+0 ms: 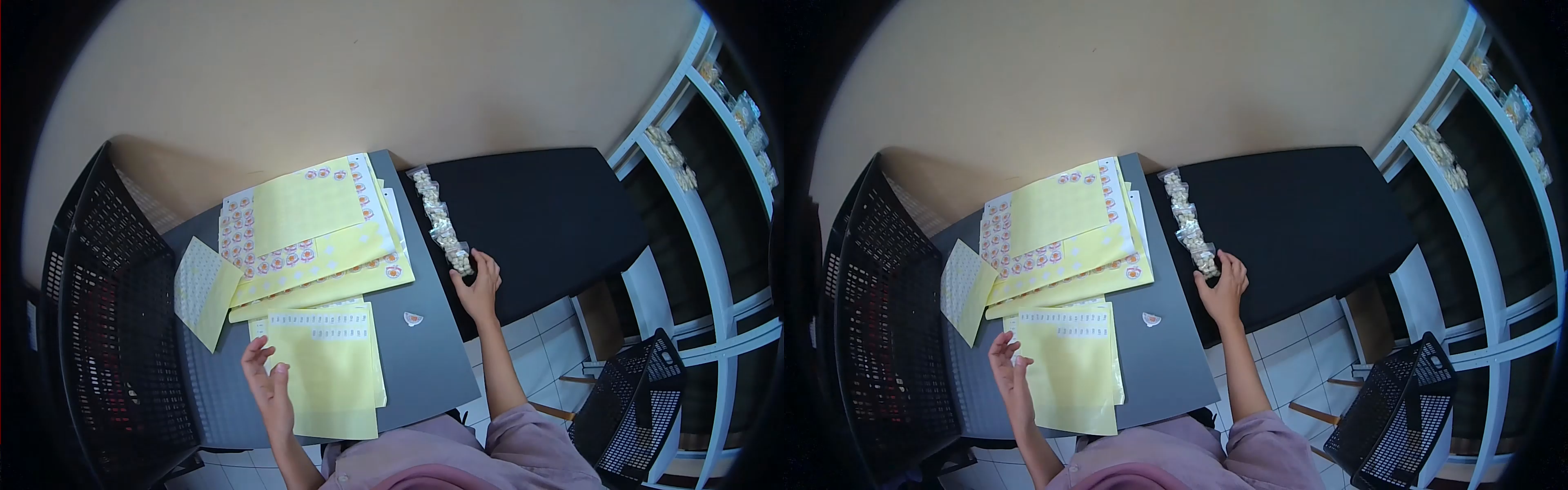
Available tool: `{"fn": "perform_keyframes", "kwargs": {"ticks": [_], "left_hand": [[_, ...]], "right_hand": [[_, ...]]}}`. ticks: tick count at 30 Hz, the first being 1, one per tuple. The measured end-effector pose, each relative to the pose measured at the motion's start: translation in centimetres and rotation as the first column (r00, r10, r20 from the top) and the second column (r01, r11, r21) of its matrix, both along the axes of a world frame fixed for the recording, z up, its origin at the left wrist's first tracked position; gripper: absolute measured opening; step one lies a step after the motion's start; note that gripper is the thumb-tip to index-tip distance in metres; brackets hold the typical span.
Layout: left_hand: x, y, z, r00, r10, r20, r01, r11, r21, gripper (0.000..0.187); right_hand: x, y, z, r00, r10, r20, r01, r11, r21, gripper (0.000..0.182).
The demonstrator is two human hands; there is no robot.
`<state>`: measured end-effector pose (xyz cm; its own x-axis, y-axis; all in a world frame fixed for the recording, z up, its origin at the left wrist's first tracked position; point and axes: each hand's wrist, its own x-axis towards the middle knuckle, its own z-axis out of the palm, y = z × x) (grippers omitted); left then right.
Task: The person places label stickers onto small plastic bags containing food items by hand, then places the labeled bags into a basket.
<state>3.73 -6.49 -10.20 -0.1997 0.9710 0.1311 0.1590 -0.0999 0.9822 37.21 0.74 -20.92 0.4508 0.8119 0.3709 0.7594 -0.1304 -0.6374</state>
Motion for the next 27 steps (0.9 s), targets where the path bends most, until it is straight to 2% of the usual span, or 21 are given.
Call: {"fn": "perform_keyframes", "kwargs": {"ticks": [1,4,7,8,11,12,19,21,22,24,25,27], "left_hand": [[-0.5,0.0,-0.3,0.999,0.039,-0.031,-0.039,0.999,0.016,0.046],[-0.9,-0.3,-0.2,0.995,0.096,0.035,-0.096,0.995,-0.017,0.045],[-1.3,-0.3,-0.4,0.993,0.115,0.03,-0.114,0.993,-0.019,0.045],[-1.5,-0.3,-0.5,0.994,0.107,0.006,-0.107,0.994,-0.004,0.045],[-1.5,-0.4,-0.3,0.992,0.123,0.011,-0.123,0.992,-0.007,0.046],[-1.6,-0.4,-0.3,0.992,0.129,0.013,-0.129,0.992,-0.009,0.046],[-2.0,-0.6,-0.6,0.991,0.133,0.007,-0.132,0.991,-0.032,0.044],[-2.2,-0.7,-1.0,0.991,0.132,-0.003,-0.132,0.99,-0.044,0.044],[-2.2,-0.8,-1.2,0.99,0.137,-0.02,-0.138,0.99,-0.034,0.042],[-2.3,-1.0,-1.3,0.989,0.144,-0.036,-0.145,0.989,-0.024,0.04],[-2.5,-1.1,-1.3,0.988,0.149,-0.045,-0.15,0.988,-0.025,0.04],[-2.8,-1.3,-1.5,0.986,0.155,-0.055,-0.157,0.987,-0.026,0.04]], "right_hand": [[-0.3,0.2,0.7,1.0,0.002,0.001,-0.002,1.0,-0.004,0.049],[-0.5,1.9,2.9,0.976,0.131,0.172,-0.148,0.985,0.091,0.047],[-0.1,4.0,2.8,0.943,0.218,0.25,-0.233,0.972,0.03,0.041],[-0.2,4.4,2.7,0.936,0.212,0.281,-0.235,0.971,0.05,0.031],[-0.1,5.1,1.1,0.938,0.265,0.225,-0.276,0.961,0.019,0.024],[-0.2,5.2,0.8,0.932,0.247,0.267,-0.278,0.957,0.085,0.02],[-0.4,5.2,0.4,0.923,0.218,0.318,-0.236,0.972,0.019,0.019],[-0.5,4.9,1.2,0.945,0.228,0.234,-0.22,0.974,-0.061,0.034],[-0.5,4.6,1.8,0.945,0.228,0.236,-0.22,0.974,-0.061,0.034],[-0.8,3.7,2.9,0.923,0.131,0.362,-0.161,0.985,0.054,0.057],[-0.9,3.1,3.1,0.923,0.134,0.362,-0.163,0.985,0.053,0.057],[-1.3,1.6,3.1,0.982,0.034,0.184,-0.034,0.999,-0.003,0.073]]}}
